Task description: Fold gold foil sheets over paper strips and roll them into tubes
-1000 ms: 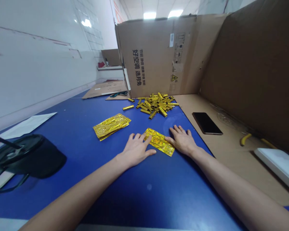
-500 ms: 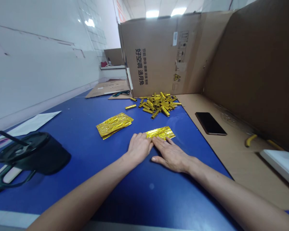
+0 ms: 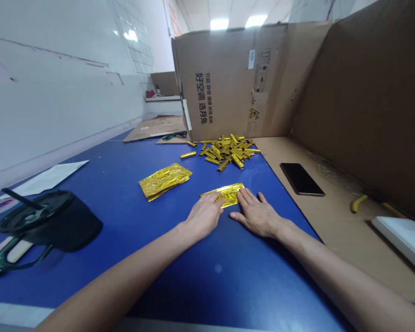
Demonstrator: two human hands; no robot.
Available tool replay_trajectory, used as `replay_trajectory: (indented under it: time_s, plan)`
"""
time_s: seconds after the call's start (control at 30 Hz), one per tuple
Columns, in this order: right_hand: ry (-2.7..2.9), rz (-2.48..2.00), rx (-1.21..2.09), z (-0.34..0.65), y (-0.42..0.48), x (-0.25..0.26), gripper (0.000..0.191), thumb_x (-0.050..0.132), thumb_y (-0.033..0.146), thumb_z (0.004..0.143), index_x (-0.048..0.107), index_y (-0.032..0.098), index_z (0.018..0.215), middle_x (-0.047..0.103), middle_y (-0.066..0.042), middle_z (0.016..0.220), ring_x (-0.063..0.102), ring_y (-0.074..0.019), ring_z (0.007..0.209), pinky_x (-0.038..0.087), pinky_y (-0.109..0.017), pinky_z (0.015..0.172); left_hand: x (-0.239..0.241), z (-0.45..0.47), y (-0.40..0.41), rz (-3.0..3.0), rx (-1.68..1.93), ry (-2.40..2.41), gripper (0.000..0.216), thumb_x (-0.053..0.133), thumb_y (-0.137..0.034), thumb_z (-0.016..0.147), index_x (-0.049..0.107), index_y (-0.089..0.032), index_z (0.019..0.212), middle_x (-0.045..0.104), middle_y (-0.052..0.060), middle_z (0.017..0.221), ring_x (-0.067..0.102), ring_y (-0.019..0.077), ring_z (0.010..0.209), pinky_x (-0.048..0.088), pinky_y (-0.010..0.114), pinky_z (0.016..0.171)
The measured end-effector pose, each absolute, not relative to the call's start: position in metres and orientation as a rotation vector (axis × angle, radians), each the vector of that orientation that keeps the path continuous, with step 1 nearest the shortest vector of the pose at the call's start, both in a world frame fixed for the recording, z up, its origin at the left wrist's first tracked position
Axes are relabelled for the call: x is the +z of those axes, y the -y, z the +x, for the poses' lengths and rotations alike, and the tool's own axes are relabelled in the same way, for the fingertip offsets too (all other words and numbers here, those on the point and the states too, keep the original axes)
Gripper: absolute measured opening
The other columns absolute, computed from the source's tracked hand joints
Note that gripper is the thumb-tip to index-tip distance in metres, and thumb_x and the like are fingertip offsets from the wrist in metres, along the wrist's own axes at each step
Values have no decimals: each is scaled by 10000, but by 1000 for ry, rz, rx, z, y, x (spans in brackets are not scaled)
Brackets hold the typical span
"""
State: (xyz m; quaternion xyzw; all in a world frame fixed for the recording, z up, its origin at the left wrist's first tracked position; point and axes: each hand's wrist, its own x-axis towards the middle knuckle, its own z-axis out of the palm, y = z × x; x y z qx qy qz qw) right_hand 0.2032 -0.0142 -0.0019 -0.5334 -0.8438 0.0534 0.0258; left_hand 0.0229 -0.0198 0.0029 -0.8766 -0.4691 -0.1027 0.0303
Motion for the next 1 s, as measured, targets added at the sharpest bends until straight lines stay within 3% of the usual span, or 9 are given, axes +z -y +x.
replay_trajectory:
  time_s: [0.13, 0.3, 0.67, 1.0]
  plan:
    - [2612, -1635, 180, 204, 13, -3, 765, 154, 580, 804, 171, 37, 1342, 135, -160, 1403, 66, -252, 1286, 85, -495, 1004, 2, 31, 18, -3012, -193, 1299, 579, 295, -386, 865, 154, -81, 1337, 197, 125, 1387, 156, 208, 1274, 163, 336, 1023]
    - [2614, -1640, 219, 205, 13, -3, 776, 168, 585, 797, 156, 35, 1344, 118, -157, 1407, 56, -250, 1287, 78, -492, 1004, 5, 37, 13, -3158, -27, 1265, 831, 247, -651, 767, -46, -137, 1351, -11, 89, 1414, -2, 236, 1288, 57, 416, 1032]
    - [2606, -1645, 242, 204, 15, 4, 806, 151, 617, 784, 161, 36, 1343, 127, -158, 1405, 77, -257, 1285, 75, -513, 996, 7, -5, 33, -3027, 119, 1375, 762, 213, -640, 784, 24, -175, 1357, 9, 78, 1414, -11, 210, 1290, 20, 397, 1028]
    - [2518, -1587, 140, 197, 19, 5, 788, 194, 624, 785, 185, 69, 1344, 161, -168, 1399, 100, -272, 1281, 70, -517, 995, 5, -13, 46, -2936, 57, 1432, 763, 313, -615, 770, 85, -180, 1354, 79, 96, 1410, 38, 222, 1290, 52, 419, 1019]
